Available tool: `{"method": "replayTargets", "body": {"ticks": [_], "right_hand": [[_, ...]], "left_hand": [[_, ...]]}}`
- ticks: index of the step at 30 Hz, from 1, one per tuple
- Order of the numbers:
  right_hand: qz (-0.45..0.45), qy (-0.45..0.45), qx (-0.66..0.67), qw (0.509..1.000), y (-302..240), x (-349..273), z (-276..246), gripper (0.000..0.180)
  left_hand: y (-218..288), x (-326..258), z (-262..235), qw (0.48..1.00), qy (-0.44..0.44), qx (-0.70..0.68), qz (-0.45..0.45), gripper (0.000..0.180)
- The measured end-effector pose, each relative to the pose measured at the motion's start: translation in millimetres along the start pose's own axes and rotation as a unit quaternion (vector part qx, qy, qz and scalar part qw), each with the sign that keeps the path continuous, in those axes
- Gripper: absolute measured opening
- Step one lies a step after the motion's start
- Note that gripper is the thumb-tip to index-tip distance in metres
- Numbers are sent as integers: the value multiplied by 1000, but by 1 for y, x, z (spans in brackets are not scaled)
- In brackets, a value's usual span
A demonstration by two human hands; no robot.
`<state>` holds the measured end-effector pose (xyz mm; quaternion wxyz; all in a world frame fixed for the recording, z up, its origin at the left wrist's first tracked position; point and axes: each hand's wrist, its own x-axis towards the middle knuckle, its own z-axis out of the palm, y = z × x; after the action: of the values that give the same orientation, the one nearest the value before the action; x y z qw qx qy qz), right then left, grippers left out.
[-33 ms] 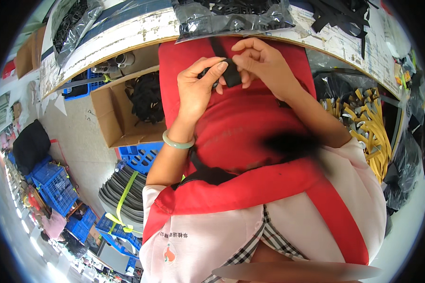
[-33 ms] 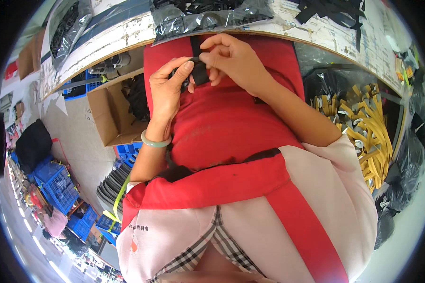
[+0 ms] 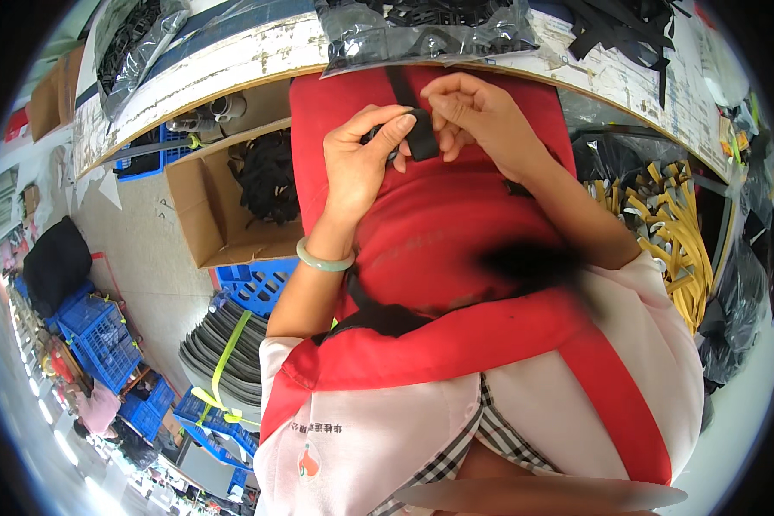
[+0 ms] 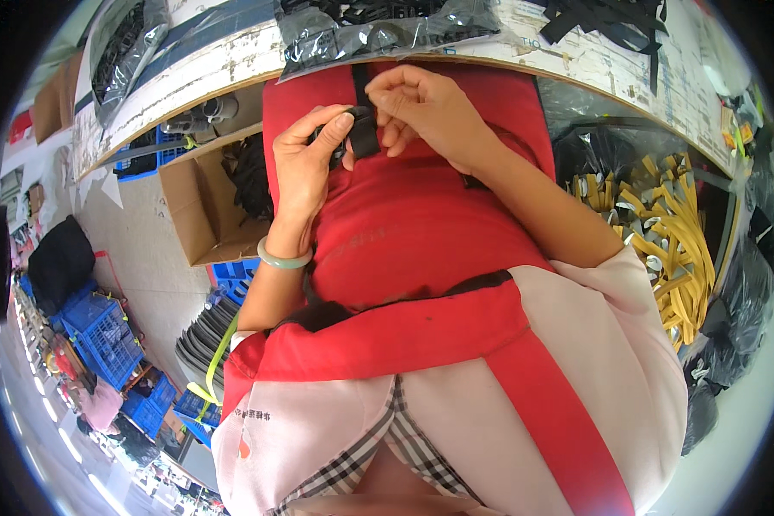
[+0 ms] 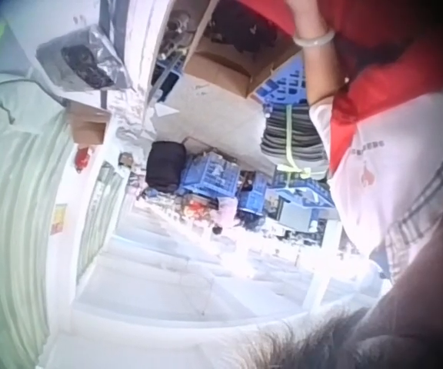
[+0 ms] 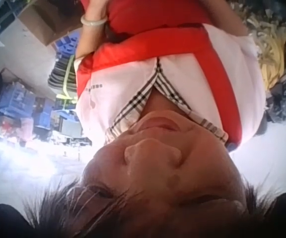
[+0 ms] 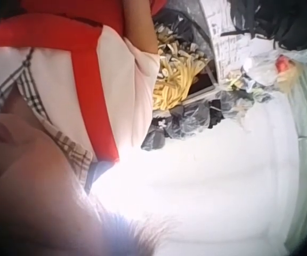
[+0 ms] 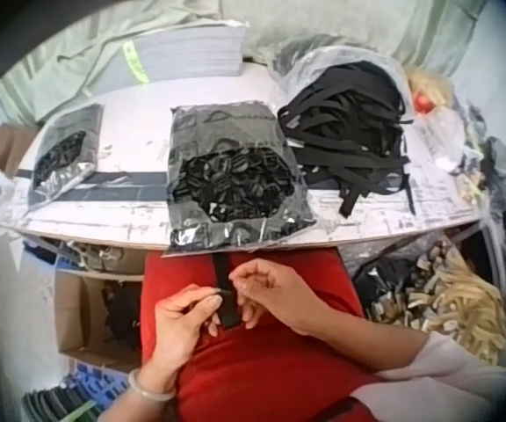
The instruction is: Assembling plastic buckles onto black nylon straps at a factory workstation.
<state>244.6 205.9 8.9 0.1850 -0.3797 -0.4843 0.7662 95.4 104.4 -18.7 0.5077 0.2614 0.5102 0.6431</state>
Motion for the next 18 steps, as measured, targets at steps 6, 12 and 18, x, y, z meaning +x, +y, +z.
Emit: {"method": "replayTargets", "body": {"ticks": [6,12,18], "right_hand": [[90,-184,-12,979,11,20,2,20],[8,-134,-127,983,7,39,-1,19],[-46,-262,-225,937,-1,16,60,17]], "left_hand": [[32,-23,-24,997,-30,51,-50,8],[124,-102,-112,908,240,325,109,20],[86,-81,-94,948,213,234,32,22]]}}
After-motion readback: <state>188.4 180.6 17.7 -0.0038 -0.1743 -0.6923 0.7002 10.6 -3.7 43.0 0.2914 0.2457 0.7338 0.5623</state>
